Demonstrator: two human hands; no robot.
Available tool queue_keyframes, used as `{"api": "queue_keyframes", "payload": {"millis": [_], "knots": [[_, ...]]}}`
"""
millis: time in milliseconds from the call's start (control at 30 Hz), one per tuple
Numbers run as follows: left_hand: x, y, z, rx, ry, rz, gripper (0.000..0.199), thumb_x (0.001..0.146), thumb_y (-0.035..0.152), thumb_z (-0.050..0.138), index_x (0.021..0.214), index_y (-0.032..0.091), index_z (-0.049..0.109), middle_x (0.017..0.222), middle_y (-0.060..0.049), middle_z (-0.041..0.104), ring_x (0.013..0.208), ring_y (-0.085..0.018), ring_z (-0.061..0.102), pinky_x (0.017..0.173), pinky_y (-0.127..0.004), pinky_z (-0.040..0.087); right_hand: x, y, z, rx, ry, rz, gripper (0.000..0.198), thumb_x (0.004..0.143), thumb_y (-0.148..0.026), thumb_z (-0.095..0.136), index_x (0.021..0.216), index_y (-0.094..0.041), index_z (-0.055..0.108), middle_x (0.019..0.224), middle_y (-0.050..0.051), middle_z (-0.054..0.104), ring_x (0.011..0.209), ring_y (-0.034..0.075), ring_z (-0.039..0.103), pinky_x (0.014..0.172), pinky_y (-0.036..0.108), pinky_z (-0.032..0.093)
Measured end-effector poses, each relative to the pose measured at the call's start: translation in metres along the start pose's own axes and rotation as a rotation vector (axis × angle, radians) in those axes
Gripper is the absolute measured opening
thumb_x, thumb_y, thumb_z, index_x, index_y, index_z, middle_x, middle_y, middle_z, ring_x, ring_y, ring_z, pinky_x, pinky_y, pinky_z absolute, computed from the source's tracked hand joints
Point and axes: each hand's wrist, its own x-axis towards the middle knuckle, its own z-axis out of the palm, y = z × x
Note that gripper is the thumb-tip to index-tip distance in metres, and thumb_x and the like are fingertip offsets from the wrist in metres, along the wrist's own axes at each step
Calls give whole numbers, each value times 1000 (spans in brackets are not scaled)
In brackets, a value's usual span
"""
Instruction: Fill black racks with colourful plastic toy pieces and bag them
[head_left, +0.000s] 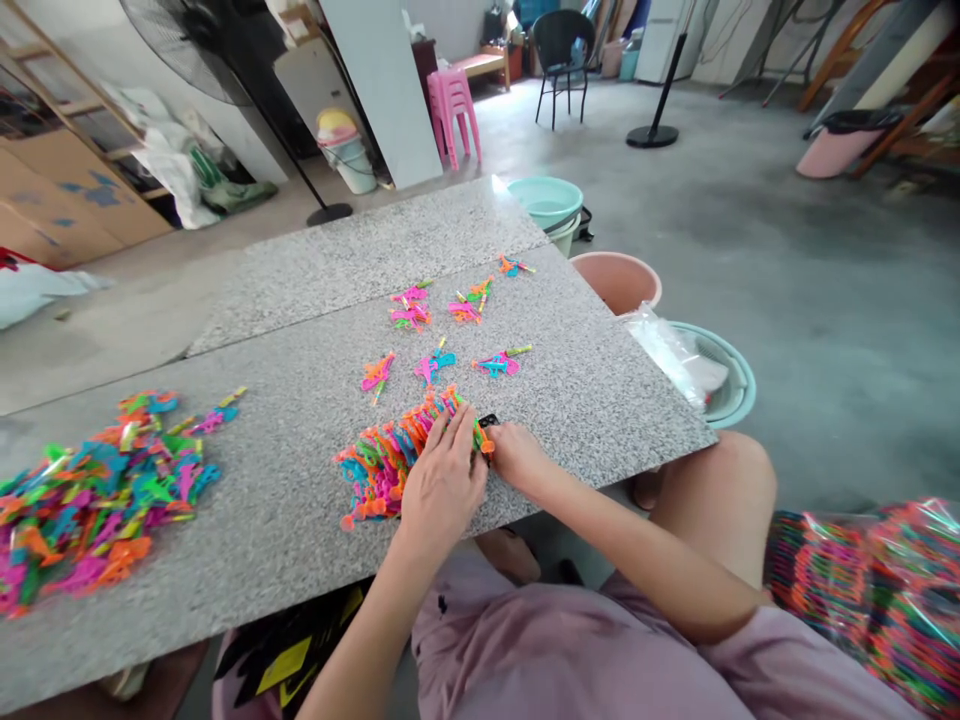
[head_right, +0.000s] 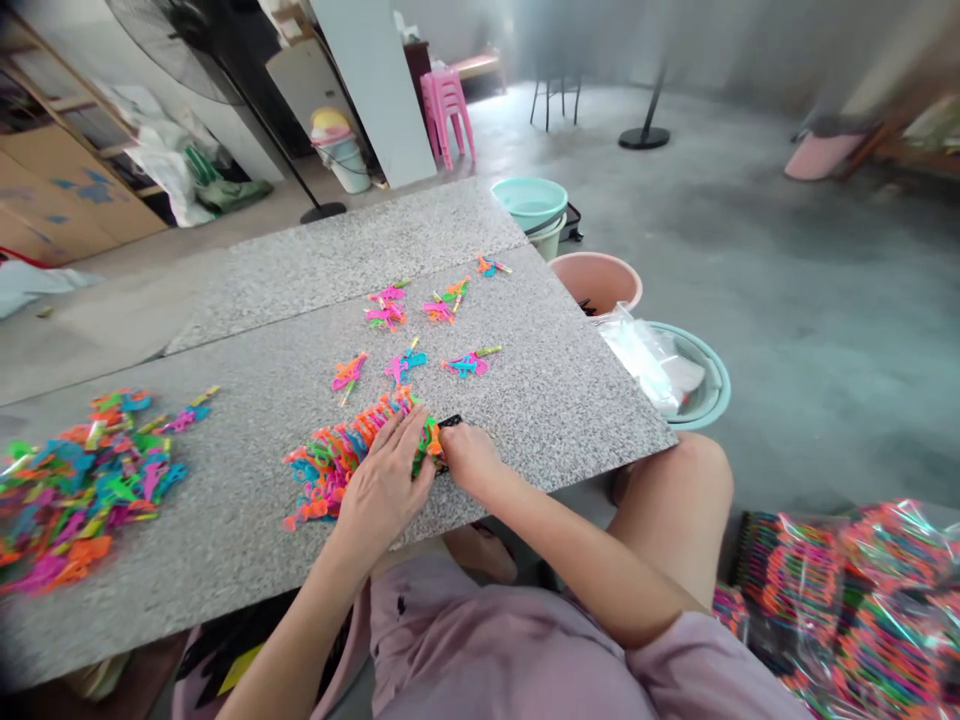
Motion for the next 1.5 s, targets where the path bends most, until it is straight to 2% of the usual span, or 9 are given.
{"api": "queue_keyframes", "payload": {"millis": [267,400,533,633,733,867,1100,1267,1500], "knots": [[-13,-1,1,45,-34,48,62,92,29,53,148,12,32,153,-15,35,142,-31,32,110,-48,40,11,-5,2,57,28,-6,20,87,-13,53,101,-12,68,94,15,71,87,26,68,74,30,50],[-7,-6,-1,90,-39,8,53,94,33,53,144,20,42,145,-9,49,132,-31,46,103,-49,47,21,10,2,85,-1,-187,20,83,-17,63,102,-12,69,94,12,71,86,25,67,74,30,49],[-5,-7,4,123,4,-16,38,96,32,51,132,21,55,137,-6,58,125,-30,53,100,-47,49,43,52,-36,-26,35,-250,27,77,-16,72,103,-18,70,99,6,70,88,21,66,76,26,48],[-6,-6,8,145,38,-25,35,95,30,53,128,21,58,134,-5,60,123,-29,54,98,-45,51,69,80,-68,-197,256,-61,33,90,-5,50,121,-10,59,123,19,60,105,26,61,85,33,47],[-7,-10,7,126,46,-13,33,94,28,55,126,22,59,133,-6,61,121,-28,56,97,-43,52,86,94,-77,-302,186,-93,32,87,2,45,113,-6,61,117,22,62,110,28,59,87,33,45],[-13,-27,0,28,30,40,33,94,30,53,126,21,59,134,-7,59,124,-27,54,100,-46,51,73,100,-60,-224,149,-76,21,88,-1,48,103,-9,62,101,17,67,96,25,65,81,30,46],[-20,-49,-10,-26,-57,142,38,95,28,52,133,21,55,139,-6,56,128,-28,50,105,-47,48,48,52,-4,684,-40,-132,12,87,-15,55,99,-16,55,79,1,69,65,12,66,58,18,45],[-21,-43,-9,10,-78,108,43,95,25,51,137,23,50,142,-4,52,130,-28,48,104,-46,47,70,19,11,418,113,-201,10,76,-17,66,86,-17,63,79,3,69,72,17,65,61,21,42],[-18,-38,-11,111,-66,165,39,96,27,50,135,20,53,147,-3,46,130,-30,45,103,-46,46,72,15,6,215,54,-459,17,79,-14,61,94,-17,67,83,5,71,76,20,64,65,23,41]]}}
